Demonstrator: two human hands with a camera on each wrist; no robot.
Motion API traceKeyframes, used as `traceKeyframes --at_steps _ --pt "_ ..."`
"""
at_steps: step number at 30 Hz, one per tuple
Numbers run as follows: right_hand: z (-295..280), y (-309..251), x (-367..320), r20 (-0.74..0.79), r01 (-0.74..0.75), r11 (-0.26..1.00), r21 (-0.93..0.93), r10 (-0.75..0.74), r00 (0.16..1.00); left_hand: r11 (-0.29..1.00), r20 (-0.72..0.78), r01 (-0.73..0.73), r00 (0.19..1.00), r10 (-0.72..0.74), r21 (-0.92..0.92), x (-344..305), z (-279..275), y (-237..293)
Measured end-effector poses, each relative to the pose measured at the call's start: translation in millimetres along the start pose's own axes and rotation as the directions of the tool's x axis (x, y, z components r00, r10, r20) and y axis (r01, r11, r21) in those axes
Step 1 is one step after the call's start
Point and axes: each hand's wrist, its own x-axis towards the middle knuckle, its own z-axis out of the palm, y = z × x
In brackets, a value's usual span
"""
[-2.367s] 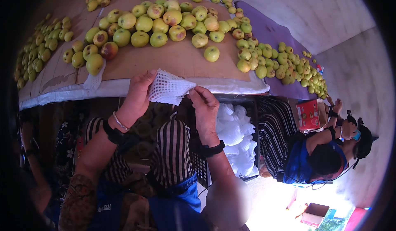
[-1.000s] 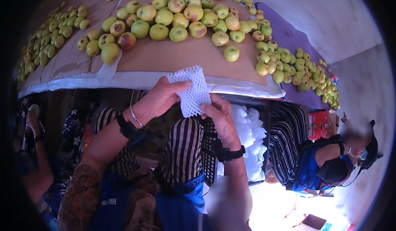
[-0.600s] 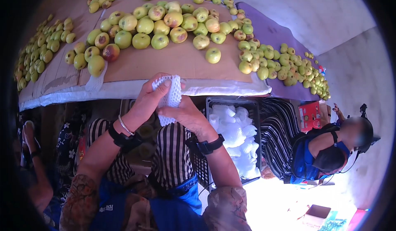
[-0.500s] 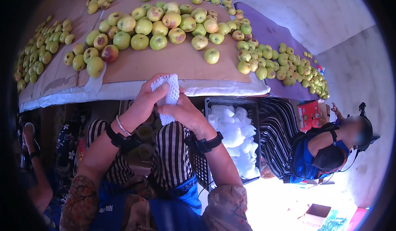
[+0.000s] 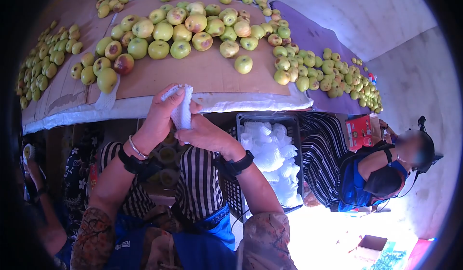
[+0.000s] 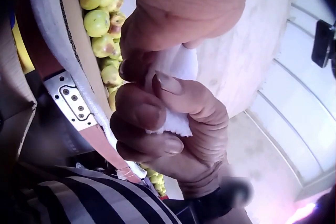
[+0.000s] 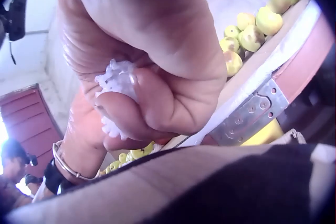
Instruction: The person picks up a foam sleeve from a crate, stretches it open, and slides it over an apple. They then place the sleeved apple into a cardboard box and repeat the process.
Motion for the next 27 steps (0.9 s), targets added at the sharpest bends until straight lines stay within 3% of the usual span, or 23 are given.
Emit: traceKeyframes --at_steps 2,5,8,11,14,20,23,26,27 --pt "-5 8 8 -0.013 0.006 0.962 -0.274 -0.010 1.000 0.999 -0.010 -0.003 1.000 0.002 -0.052 2 -5 -7" --pt "-10 37 21 -0.085 0.221 0.812 -0.540 -0.314 0.946 0.998 -0.025 -0.048 0.999 0.047 -0.050 4 -5 -10" --pt "-13 38 27 -0.100 0.290 0.699 -0.654 -0.459 0.883 0.990 -0.010 -0.096 0.995 0.097 0.104 6 -7 -10" --pt "-15 31 23 -0.160 0.218 0.667 -0.713 -0.457 0.875 0.986 -0.020 -0.129 0.991 0.132 0.104 5 2 -6" --pt "-21 33 20 -0.151 0.151 0.550 -0.821 -0.465 0.872 0.985 0.003 -0.117 0.993 0.118 0.127 3 11 -5" --pt "-40 52 24 -0.080 0.240 0.451 -0.860 -0.582 0.809 0.984 0.065 -0.118 0.992 0.111 0.133 9 10 -12" --pt "-47 39 14 -0.129 0.376 0.580 -0.722 -0.647 0.751 0.997 -0.089 -0.072 0.993 0.074 0.022 15 5 -16" --pt "-80 43 -12 -0.373 0.176 0.812 -0.557 -0.434 0.820 0.994 -0.209 -0.090 0.975 0.074 -0.068 17 -4 4" --pt "-96 50 -16 -0.490 0.138 0.779 -0.612 -0.510 0.707 0.994 -0.226 -0.097 0.971 0.082 -0.055 18 -8 8"
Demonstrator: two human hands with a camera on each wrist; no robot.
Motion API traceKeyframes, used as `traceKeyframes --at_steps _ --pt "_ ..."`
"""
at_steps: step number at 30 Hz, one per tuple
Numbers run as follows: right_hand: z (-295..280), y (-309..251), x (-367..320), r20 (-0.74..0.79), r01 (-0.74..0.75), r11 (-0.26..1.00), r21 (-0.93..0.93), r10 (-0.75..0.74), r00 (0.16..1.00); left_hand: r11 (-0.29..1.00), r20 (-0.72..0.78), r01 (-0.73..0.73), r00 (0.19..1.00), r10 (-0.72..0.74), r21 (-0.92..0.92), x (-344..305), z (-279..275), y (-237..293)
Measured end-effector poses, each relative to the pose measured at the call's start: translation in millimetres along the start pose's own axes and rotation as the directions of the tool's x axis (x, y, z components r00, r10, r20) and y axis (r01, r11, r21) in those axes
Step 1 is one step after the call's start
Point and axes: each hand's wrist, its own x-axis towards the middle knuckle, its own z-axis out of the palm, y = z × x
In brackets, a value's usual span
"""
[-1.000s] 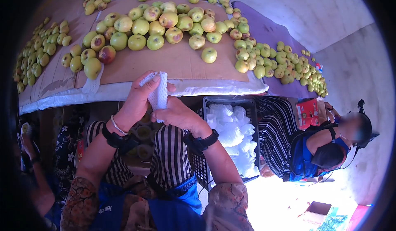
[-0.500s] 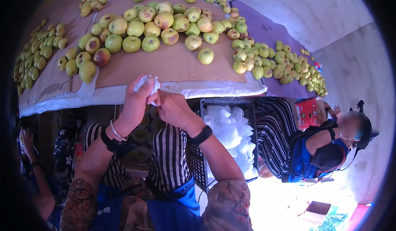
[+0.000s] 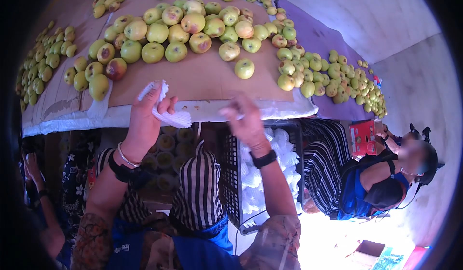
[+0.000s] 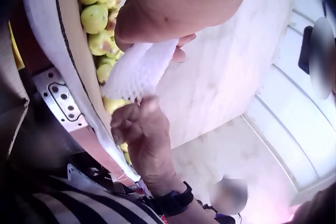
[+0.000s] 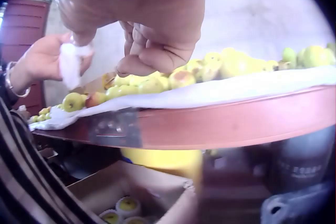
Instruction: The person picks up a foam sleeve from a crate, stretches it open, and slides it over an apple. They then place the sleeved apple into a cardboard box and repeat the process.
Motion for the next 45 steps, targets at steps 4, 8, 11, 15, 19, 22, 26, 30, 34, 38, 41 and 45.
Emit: traceKeyframes --at_steps 4,8,11,15,19,22,26,30,34,38,41,45 --pt "-41 101 27 -0.520 -0.165 0.949 -0.269 0.002 0.854 0.999 -0.037 0.044 0.998 -0.045 -0.007 5 -8 -3" --pt "-67 147 57 -0.572 -0.483 0.655 -0.581 0.093 0.815 0.996 -0.035 0.087 0.996 -0.086 0.007 5 -1 -6" --pt "-68 160 77 -0.592 -0.585 0.577 -0.570 0.206 0.780 0.994 -0.024 0.102 0.995 -0.101 0.027 5 -3 -3" --pt "-59 175 97 -0.609 -0.637 0.454 -0.623 0.230 0.759 0.991 -0.021 0.129 0.992 -0.128 0.043 6 -4 0" --pt "-64 141 109 -0.559 -0.671 0.371 -0.642 0.372 0.741 0.987 -0.027 0.149 0.989 -0.148 0.060 5 -3 -1" --pt "-61 150 104 -0.536 -0.574 0.397 -0.716 0.213 0.817 0.987 -0.027 0.146 0.989 -0.145 0.068 4 -3 -2" --pt "-57 155 101 -0.537 -0.462 0.581 -0.670 0.050 0.842 0.989 -0.024 0.134 0.991 -0.132 0.067 5 -5 -2" --pt "-57 146 101 -0.599 -0.195 0.952 -0.235 0.016 0.800 0.993 0.010 0.113 0.993 -0.114 0.013 7 -10 -10" --pt "-43 71 88 -0.401 -0.001 0.648 0.761 0.472 0.785 0.984 0.042 0.165 0.986 -0.163 -0.063 5 -3 -9" --pt "-20 30 64 0.106 -0.181 0.176 0.968 0.365 0.925 0.991 0.109 0.131 0.985 -0.132 0.011 2 0 -10" --pt "5 -13 55 0.263 -0.287 0.081 0.954 0.230 0.937 0.993 0.085 0.086 0.992 -0.093 0.078 1 -4 -12" --pt "33 -57 54 0.370 -0.406 0.251 0.879 0.179 0.912 0.989 0.026 -0.072 0.997 0.069 0.133 -1 0 -3"
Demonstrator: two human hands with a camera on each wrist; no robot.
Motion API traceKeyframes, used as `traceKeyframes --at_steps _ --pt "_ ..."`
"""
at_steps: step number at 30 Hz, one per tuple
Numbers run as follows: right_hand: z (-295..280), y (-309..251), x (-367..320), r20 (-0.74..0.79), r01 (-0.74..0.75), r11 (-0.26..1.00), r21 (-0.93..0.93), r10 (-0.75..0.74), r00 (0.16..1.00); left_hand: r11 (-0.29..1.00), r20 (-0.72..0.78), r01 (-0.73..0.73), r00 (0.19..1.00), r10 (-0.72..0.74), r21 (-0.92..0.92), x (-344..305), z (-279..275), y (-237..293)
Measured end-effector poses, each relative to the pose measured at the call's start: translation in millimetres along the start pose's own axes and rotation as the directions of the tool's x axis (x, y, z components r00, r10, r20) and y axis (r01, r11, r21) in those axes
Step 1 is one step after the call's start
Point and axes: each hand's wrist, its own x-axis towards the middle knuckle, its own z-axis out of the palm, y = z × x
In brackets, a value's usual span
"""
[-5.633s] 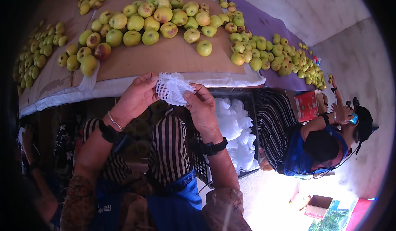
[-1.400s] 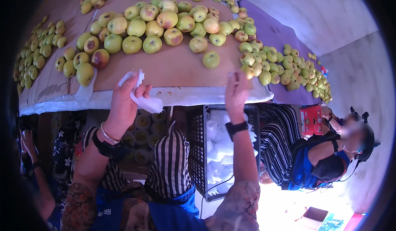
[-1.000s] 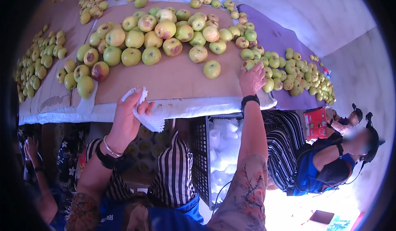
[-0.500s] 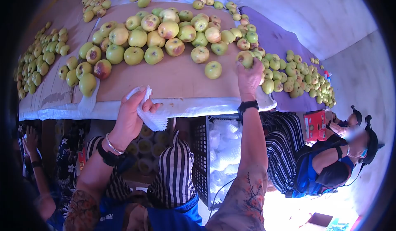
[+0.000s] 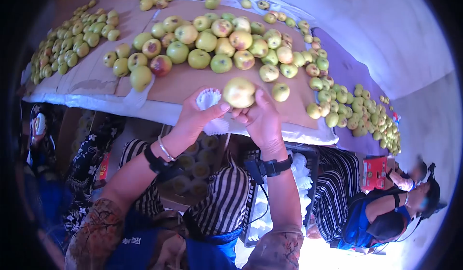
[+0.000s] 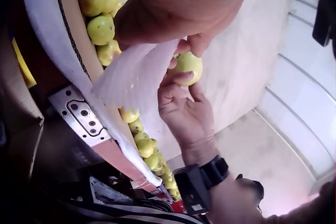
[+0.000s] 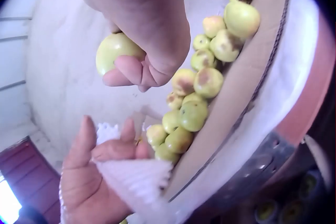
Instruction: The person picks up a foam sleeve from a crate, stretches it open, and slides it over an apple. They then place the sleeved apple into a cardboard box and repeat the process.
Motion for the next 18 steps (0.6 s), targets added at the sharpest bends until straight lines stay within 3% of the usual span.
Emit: traceKeyframes --at_steps 2,3,5,7,10,13,15,18 --pt "32 -5 1 0.006 0.003 0.960 -0.279 -0.001 1.000 0.995 -0.038 -0.094 0.995 0.093 -0.031 2 -6 8" --pt "34 -7 3 0.018 0.005 0.956 -0.292 0.001 1.000 0.995 -0.023 -0.086 0.996 0.085 -0.056 3 -10 11" --pt "45 -8 7 0.047 0.142 0.856 -0.496 -0.137 0.990 0.994 -0.023 -0.087 0.996 0.085 -0.067 3 -15 18" --pt "60 -7 13 0.058 0.228 0.804 -0.549 -0.236 0.970 0.991 0.017 -0.065 0.998 0.067 -0.120 4 -22 21" --pt "79 -11 21 0.026 0.189 0.793 -0.579 -0.213 0.977 0.974 0.113 -0.010 0.993 0.037 -0.227 11 -35 25" --pt "84 1 38 0.025 0.237 0.731 -0.640 -0.289 0.957 0.950 0.122 0.038 0.993 0.000 -0.310 13 -43 34" --pt "92 8 40 -0.004 0.227 0.806 -0.547 -0.273 0.962 0.910 0.081 0.095 0.994 -0.068 -0.404 14 -53 38" --pt "92 24 47 -0.075 0.190 0.923 -0.334 -0.227 0.971 0.866 -0.025 0.053 0.997 -0.076 -0.496 21 -64 38"
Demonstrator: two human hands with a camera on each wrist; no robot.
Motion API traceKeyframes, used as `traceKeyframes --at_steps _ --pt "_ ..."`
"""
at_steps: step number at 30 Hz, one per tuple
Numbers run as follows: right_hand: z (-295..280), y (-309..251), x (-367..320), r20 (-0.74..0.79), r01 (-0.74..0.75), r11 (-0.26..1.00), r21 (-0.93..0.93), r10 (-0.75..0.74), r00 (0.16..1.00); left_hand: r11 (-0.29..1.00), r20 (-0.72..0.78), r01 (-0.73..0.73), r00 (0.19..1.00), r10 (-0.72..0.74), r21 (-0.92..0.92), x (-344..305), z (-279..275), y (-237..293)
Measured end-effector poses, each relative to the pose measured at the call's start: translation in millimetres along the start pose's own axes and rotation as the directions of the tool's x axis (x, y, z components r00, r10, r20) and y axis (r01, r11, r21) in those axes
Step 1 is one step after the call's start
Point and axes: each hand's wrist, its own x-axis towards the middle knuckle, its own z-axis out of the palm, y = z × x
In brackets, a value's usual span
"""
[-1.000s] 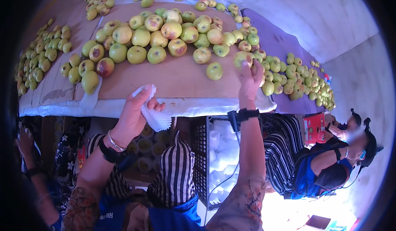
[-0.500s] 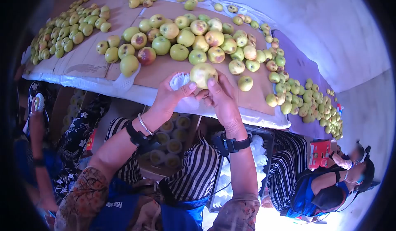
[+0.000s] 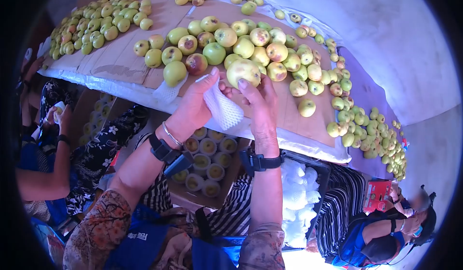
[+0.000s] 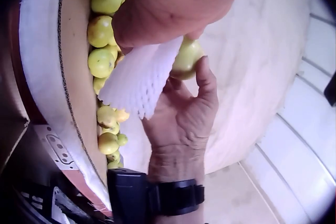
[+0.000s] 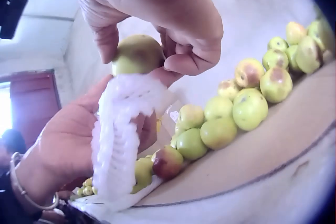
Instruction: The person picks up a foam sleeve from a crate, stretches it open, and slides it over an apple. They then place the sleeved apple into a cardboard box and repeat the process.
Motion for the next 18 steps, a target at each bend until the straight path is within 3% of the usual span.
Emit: traceKeyframes --at_steps 4,5,8,12,15,18 --pt "-2 6 -1 0.097 -0.108 0.959 0.262 0.085 0.992 0.997 -0.029 -0.076 0.997 0.076 -0.001 2 -4 5" --pt "-7 12 1 0.079 -0.079 0.939 0.335 0.055 0.995 0.994 0.042 -0.104 0.994 0.104 -0.017 5 -9 4" --pt "-12 0 3 0.107 -0.087 0.866 0.492 0.039 0.994 0.983 -0.065 -0.177 0.982 0.180 0.047 3 -3 5" --pt "-18 -6 -1 0.084 -0.044 0.948 0.315 0.018 0.996 0.965 -0.148 -0.228 0.958 0.246 0.131 3 1 8" --pt "-30 0 -15 0.129 -0.138 0.890 0.436 0.090 0.988 0.979 -0.155 -0.203 0.967 0.204 0.025 11 -10 9" --pt "-35 10 -29 0.044 -0.062 0.895 0.441 0.047 0.998 0.981 -0.185 -0.150 0.975 0.125 -0.123 12 -12 11"
